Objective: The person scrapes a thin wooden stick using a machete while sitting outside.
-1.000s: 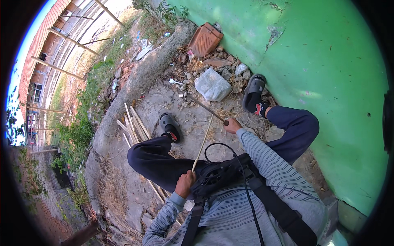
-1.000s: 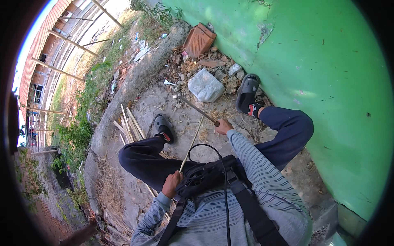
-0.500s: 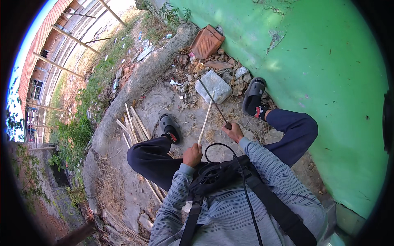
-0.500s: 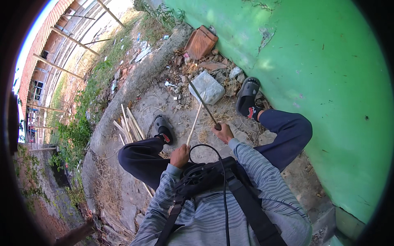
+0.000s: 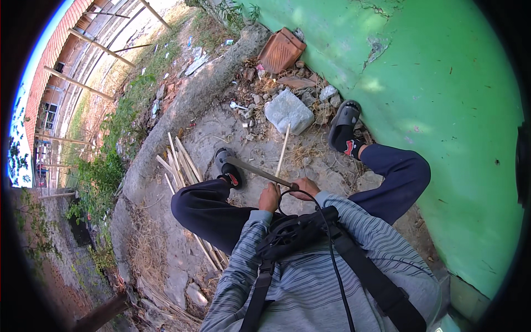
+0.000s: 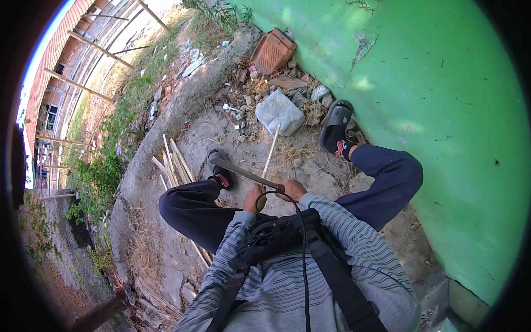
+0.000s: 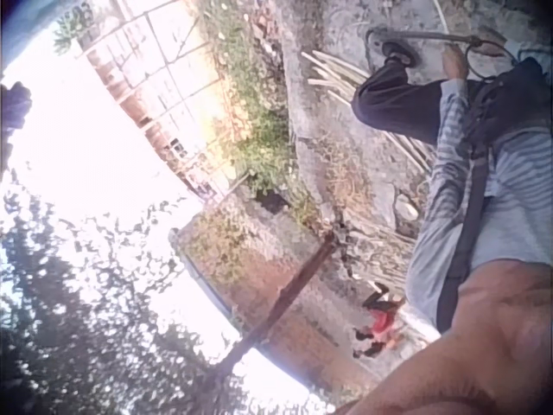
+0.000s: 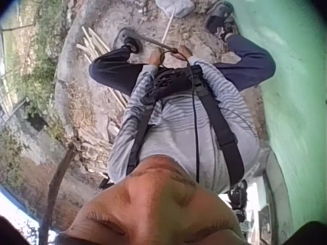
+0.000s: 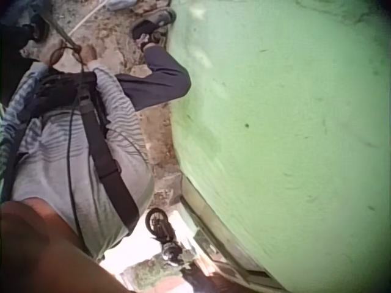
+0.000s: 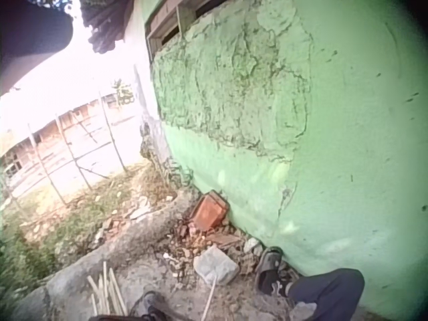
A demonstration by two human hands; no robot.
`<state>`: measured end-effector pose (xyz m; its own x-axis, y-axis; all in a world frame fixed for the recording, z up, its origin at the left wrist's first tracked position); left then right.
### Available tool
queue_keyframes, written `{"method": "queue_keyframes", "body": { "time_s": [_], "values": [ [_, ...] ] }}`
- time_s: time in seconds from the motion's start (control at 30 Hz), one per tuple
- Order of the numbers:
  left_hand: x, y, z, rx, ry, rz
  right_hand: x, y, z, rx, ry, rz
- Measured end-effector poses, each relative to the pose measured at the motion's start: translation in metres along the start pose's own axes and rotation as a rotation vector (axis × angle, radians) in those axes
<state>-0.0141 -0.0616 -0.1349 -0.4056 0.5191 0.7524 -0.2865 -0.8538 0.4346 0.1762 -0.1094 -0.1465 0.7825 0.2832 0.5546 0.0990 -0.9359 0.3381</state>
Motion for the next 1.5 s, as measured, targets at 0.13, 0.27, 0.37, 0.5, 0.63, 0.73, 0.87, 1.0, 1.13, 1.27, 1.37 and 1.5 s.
{"method": "queue_keyframes", "body": {
  "time_s": [0.13, 0.27, 0.37, 0.5, 0.63, 0.73, 0.87, 1.0, 1.13, 1.27, 1.37, 1.5],
  "values": [
    [-0.002, 0.002, 0.004, 0.006, -0.026, -0.013, -0.005, -0.003, 0.01, -0.028, 0.001, -0.002],
    [0.006, 0.006, 0.005, 0.003, -0.047, -0.028, -0.006, -0.006, 0.014, -0.075, 0.018, -0.003],
    [0.011, 0.009, 0.002, -0.062, -0.054, -0.05, -0.004, -0.005, 0.018, -0.09, -0.008, 0.024],
    [0.0, 0.014, -0.03, -0.107, -0.103, -0.137, 0.003, -0.006, 0.019, -0.177, -0.031, 0.015],
    [-0.001, 0.014, -0.026, -0.054, -0.05, -0.224, 0.005, -0.005, 0.034, -0.194, -0.023, 0.027],
    [0.001, 0.013, -0.017, -0.053, -0.065, -0.154, 0.003, -0.003, 0.032, -0.129, -0.042, 0.049],
    [-0.004, 0.014, -0.015, -0.141, -0.016, -0.094, -0.002, -0.005, 0.01, 0.038, -0.026, -0.007],
    [-0.002, 0.008, -0.006, -0.035, 0.099, -0.172, -0.006, -0.009, 0.017, -0.021, -0.042, -0.047],
    [0.003, -0.001, 0.002, -0.05, 0.171, -0.144, -0.003, -0.017, 0.018, -0.091, -0.122, 0.023],
    [0.005, -0.012, -0.005, -0.019, 0.195, -0.122, -0.006, -0.017, 0.027, -0.033, -0.111, 0.06],
    [0.003, -0.01, -0.019, 0.215, 0.422, -0.224, -0.007, -0.015, 0.024, -0.005, -0.103, 0.076],
    [0.012, -0.006, -0.025, 0.242, 0.665, -0.338, -0.001, -0.016, 0.023, -0.085, -0.145, 0.025]
  ]
}}
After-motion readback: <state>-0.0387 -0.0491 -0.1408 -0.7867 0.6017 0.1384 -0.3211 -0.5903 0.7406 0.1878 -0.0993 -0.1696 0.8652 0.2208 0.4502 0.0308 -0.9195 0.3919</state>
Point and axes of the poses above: each hand's wrist, its own y-axis away from the middle knuckle, its own x-axis out of the back of the hand, z = x × y, the point moved 2 cm from there along -y, towards the middle knuckle, and after that the axes turned 1 degree about y, right-handed, at the moved point
